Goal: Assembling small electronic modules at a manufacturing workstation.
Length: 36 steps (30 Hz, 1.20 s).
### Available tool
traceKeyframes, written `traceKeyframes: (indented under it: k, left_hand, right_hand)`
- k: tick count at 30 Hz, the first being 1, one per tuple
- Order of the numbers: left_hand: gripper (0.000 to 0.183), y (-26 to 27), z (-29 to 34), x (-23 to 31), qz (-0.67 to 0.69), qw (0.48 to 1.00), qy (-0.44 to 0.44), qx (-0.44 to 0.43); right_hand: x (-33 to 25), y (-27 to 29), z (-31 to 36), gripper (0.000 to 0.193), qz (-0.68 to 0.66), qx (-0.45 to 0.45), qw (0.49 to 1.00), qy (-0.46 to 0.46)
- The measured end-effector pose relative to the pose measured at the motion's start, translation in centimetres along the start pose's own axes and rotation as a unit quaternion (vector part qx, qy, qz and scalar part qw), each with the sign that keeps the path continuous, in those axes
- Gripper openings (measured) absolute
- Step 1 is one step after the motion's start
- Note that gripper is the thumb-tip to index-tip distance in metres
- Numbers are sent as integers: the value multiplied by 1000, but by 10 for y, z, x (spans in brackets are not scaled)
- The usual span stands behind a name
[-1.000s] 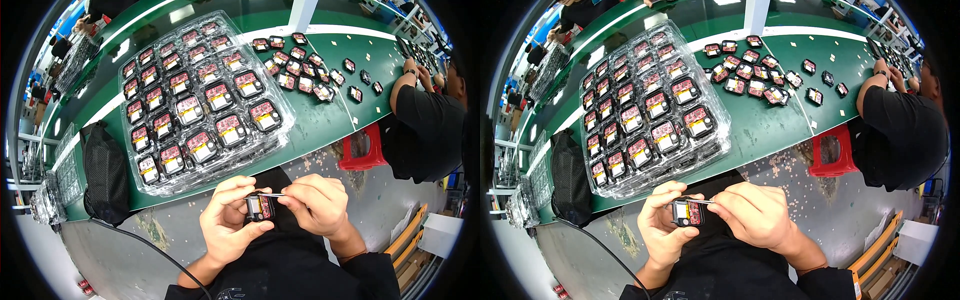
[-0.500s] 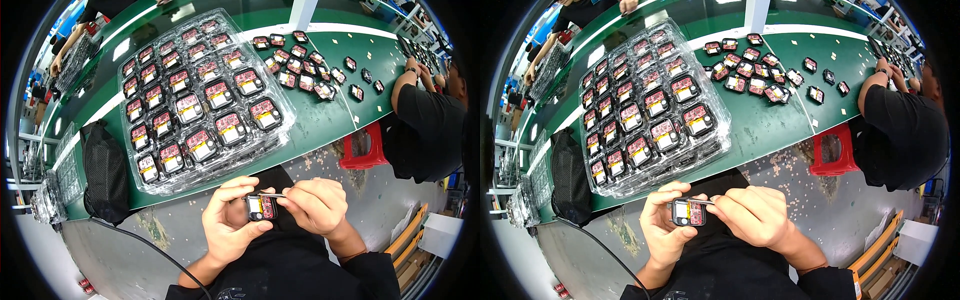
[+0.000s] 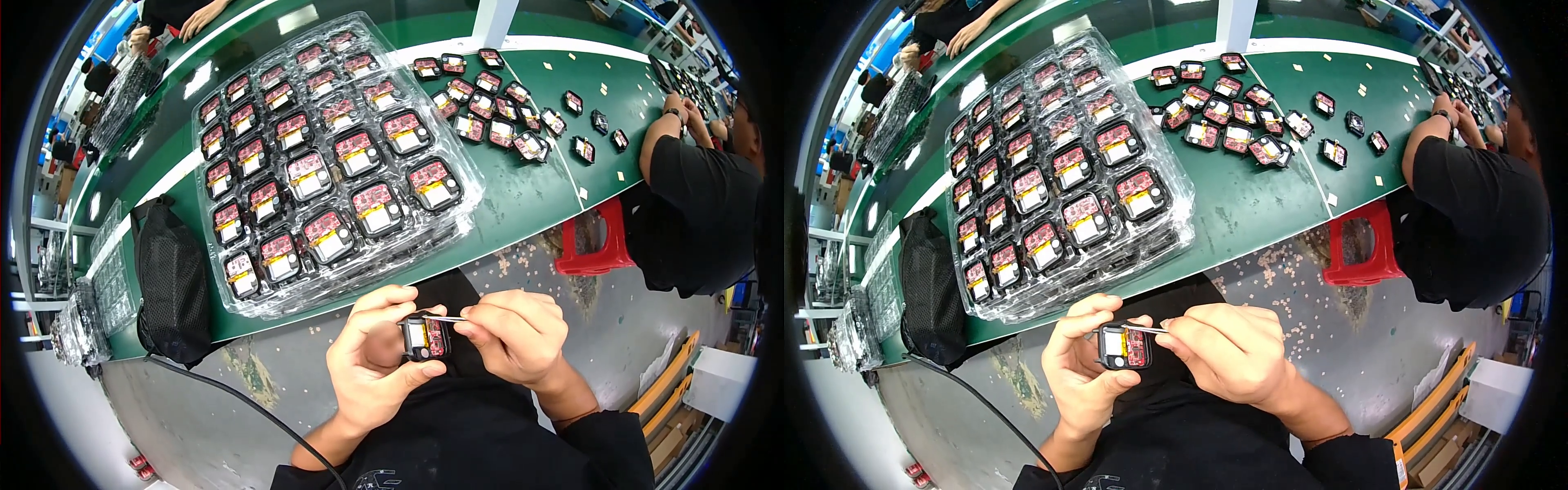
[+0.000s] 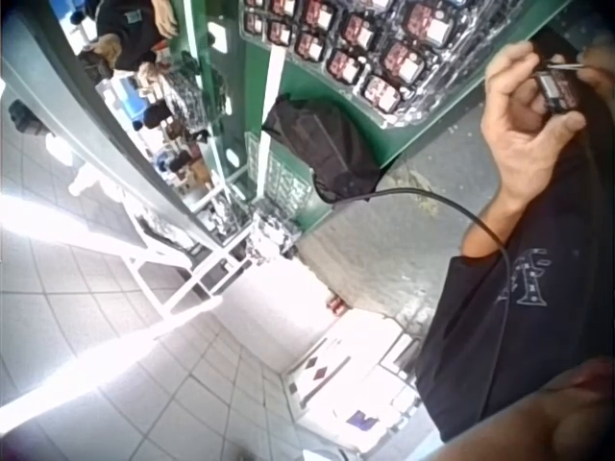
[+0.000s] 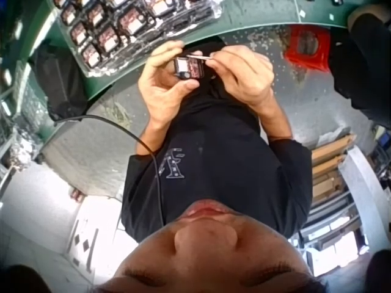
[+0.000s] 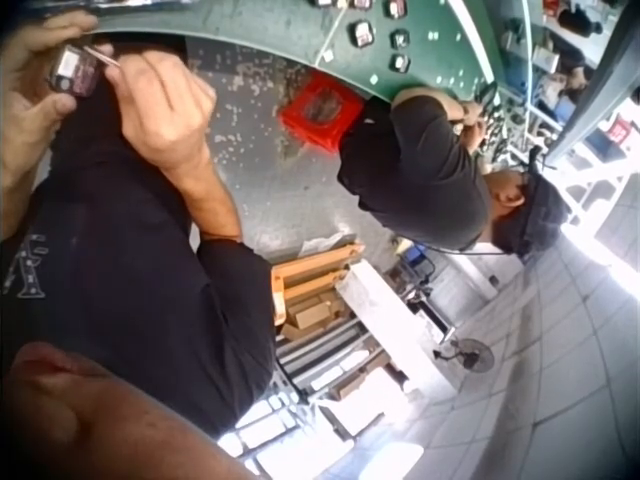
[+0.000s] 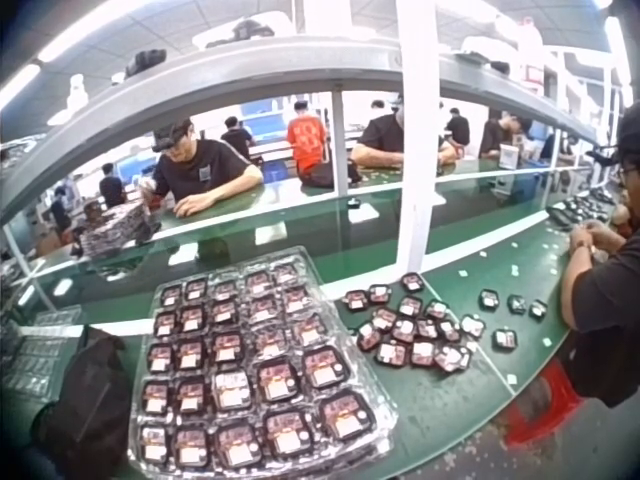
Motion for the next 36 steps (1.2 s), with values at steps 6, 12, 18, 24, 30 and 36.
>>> traceKeyframes:
  k: [6,12,18,24,30,36]
  left_hand:
    - [63,0,-1,1,-2,1000,-6,-5]
    - [63,-2,2,0,-8,1000,11,1]
    - [63,-6,4,-1,15,999,13,37]
    - [62,-6,4,0,14,999,1,40]
    - [67,14,4,40,-68,996,-44,48]
    - [54,21,-44,101,-242,951,-174,77]
  right_hand:
    - [2,0,0,20,-8,-3,1000,-9]
    - [1,-4,3,18,-8,0,1000,-23]
    - [-5,-11,9,17,31,19,999,-24]
    - [4,-8,7,18,-44,-21,997,-53]
    - [73,18,6,16,161,86,979,-89]
    - [107,-12,-17,37,191,-13,971,-140]
Point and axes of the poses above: each hand's wrist, its own z-axis away from the middle knuckle, its own y-axis out of the back of the hand, x = y × z, the point moved 4 cm from there along -z, towards the middle knuckle, and after that the axes turned 8 degrees about y, right-handed, at the moved point
